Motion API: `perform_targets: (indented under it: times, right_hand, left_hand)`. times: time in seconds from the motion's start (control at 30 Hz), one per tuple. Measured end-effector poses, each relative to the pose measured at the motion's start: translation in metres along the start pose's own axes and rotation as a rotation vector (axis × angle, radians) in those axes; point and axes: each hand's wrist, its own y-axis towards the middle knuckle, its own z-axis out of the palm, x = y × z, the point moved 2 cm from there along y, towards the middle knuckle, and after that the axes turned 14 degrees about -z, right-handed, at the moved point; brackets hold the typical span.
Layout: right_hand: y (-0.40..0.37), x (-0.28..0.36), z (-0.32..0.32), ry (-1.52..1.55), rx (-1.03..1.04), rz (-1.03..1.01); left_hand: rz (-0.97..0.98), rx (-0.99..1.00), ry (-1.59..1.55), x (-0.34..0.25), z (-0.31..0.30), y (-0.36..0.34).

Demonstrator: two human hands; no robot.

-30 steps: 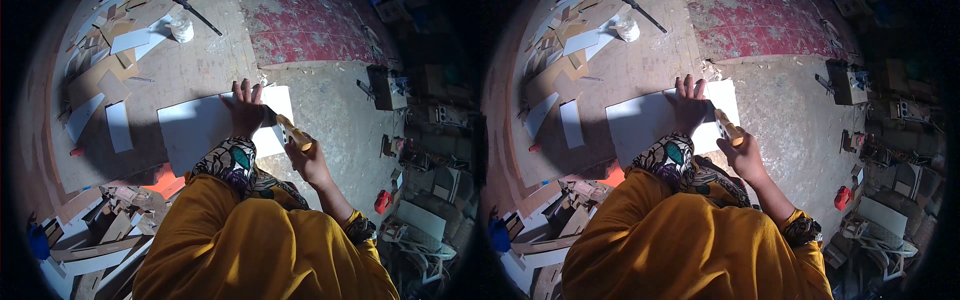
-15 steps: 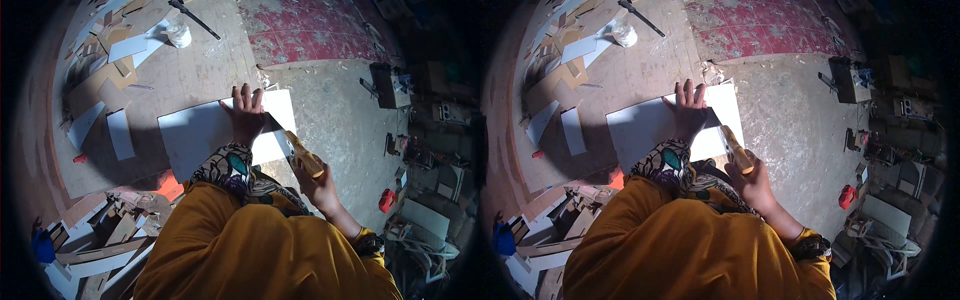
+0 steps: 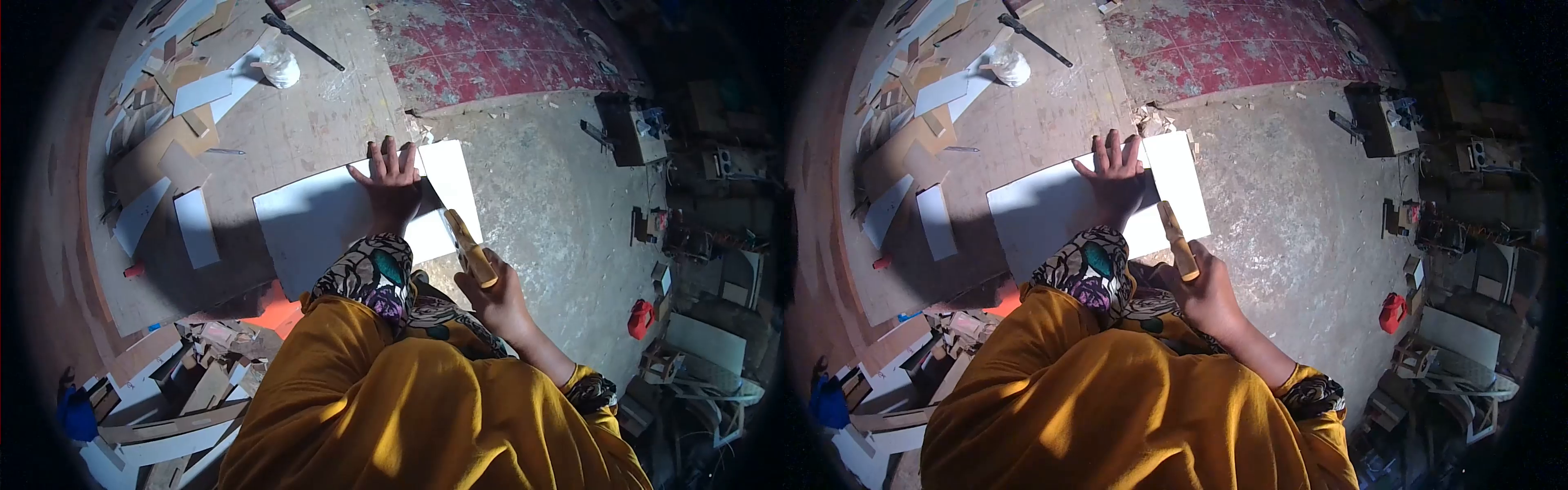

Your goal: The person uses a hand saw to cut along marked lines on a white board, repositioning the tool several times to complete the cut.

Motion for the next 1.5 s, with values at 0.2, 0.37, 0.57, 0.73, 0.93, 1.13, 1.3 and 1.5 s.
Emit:
perform_targets:
  times: [0.2, 0.37, 0.57, 0.73, 0.93, 1.13, 1.3, 1.5]
  right_hand:
    - [0.009, 0.0, -0.01, 0.336, -0.09, 0.124]
    - [0.034, -0.013, 0.005, 0.399, -0.12, 0.091]
    - [0.017, -0.01, -0.006, 0.253, -0.059, 0.13]
    - [0.002, 0.003, -0.015, 0.265, -0.105, 0.134]
    - [0.017, 0.013, -0.016, 0.25, -0.064, 0.152]
    - [0.048, -0.005, 0.002, 0.231, -0.07, 0.079]
    - [0.035, -0.013, -0.008, 0.147, -0.02, 0.158]
    - [0.016, -0.024, 0.003, 0.134, -0.045, 0.042]
  left_hand:
    - [-0.003, 0.026, -0.004, -0.002, -0.005, 0.001]
    - [0.014, 0.021, 0.028, -0.004, -0.004, -0.002]
    - [-0.012, 0.059, 0.074, -0.003, -0.011, 0.001]
    - [-0.004, 0.006, 0.008, -0.001, -0.006, -0.001]
    - [0.008, 0.061, 0.032, -0.002, -0.013, 0.002]
    - [0.005, -0.011, 0.065, -0.002, -0.012, 0.004]
    - [0.002, 0.002, 0.043, -0.003, -0.01, 0.0]
    - [0.008, -0.002, -0.084, 0.001, -0.001, 0.0]
